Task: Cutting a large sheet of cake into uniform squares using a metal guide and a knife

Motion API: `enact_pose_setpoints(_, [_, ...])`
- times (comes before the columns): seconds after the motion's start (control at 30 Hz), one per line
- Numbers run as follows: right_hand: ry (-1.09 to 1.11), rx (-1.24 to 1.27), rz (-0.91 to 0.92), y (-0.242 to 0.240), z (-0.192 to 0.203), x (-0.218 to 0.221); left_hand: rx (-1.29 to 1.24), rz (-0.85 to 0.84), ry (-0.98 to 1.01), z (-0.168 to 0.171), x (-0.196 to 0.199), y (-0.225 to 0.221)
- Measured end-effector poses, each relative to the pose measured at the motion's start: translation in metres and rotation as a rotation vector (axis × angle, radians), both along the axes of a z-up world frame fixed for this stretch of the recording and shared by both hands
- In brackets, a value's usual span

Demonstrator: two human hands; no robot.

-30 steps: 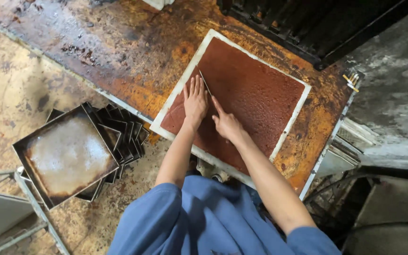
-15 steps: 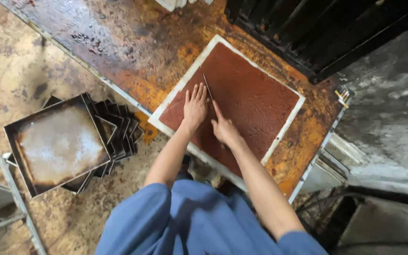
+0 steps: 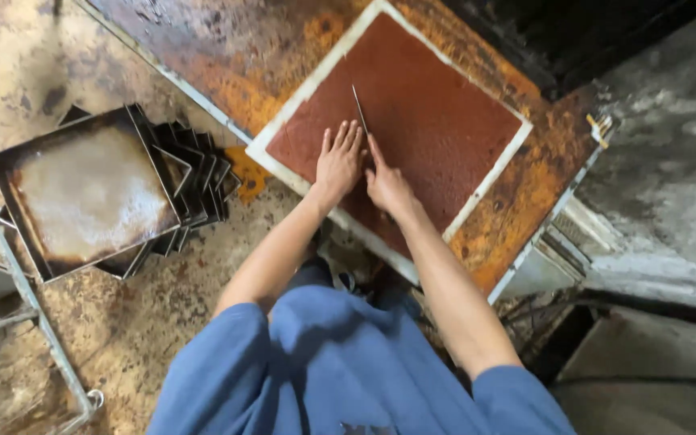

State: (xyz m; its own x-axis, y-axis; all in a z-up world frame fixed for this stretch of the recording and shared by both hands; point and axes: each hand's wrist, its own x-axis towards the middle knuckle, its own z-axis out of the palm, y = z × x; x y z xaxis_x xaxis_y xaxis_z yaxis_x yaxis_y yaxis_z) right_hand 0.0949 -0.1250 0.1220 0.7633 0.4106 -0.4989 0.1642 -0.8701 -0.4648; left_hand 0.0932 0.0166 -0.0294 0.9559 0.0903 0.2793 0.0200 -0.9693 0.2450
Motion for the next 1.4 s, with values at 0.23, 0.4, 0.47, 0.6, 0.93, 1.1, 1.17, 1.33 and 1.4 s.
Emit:
enact_pose_setpoints(0.23, [-0.003,0.002,0.010,-0.014,0.007,-0.016,-0.013,-0.074,0.007,0.008,-0.009,0.002])
enact_pose_setpoints(0.4, [0.000,0.005,0.000,-0.020,0.007,-0.028,0.021,-0.116,0.020,0.009,-0.050,-0.021])
enact_pose_setpoints(0.47, [-0.002,0.023,-0.007,-0.024,0.016,-0.044,-0.027,-0.141,-0.002,0.012,-0.048,-0.011])
enact_pose_setpoints(0.6, [0.028,-0.003,-0.021,-0.037,0.020,-0.064,-0.028,-0.141,-0.035,0.003,-0.059,-0.029])
enact_pose_setpoints(0.93, [-0.023,-0.013,0.016,-0.061,0.004,-0.088,-0.003,-0.152,-0.114,0.006,-0.087,-0.056])
enact_pose_setpoints(1.1, [-0.029,-0.013,0.020,-0.068,0.012,-0.105,-0.001,-0.207,-0.076,0.006,-0.108,-0.057])
enact_pose_setpoints(1.17, [-0.031,-0.045,0.027,-0.077,0.025,-0.122,0.002,-0.208,-0.041,0.001,-0.106,-0.059])
enact_pose_setpoints(1.33, [-0.024,0.002,0.008,-0.070,0.020,-0.121,0.084,-0.266,0.015,0.029,-0.147,-0.076])
enact_pose_setpoints(1.4, [-0.006,0.010,-0.010,-0.080,0.021,-0.135,0.086,-0.298,-0.009,0.028,-0.154,-0.075])
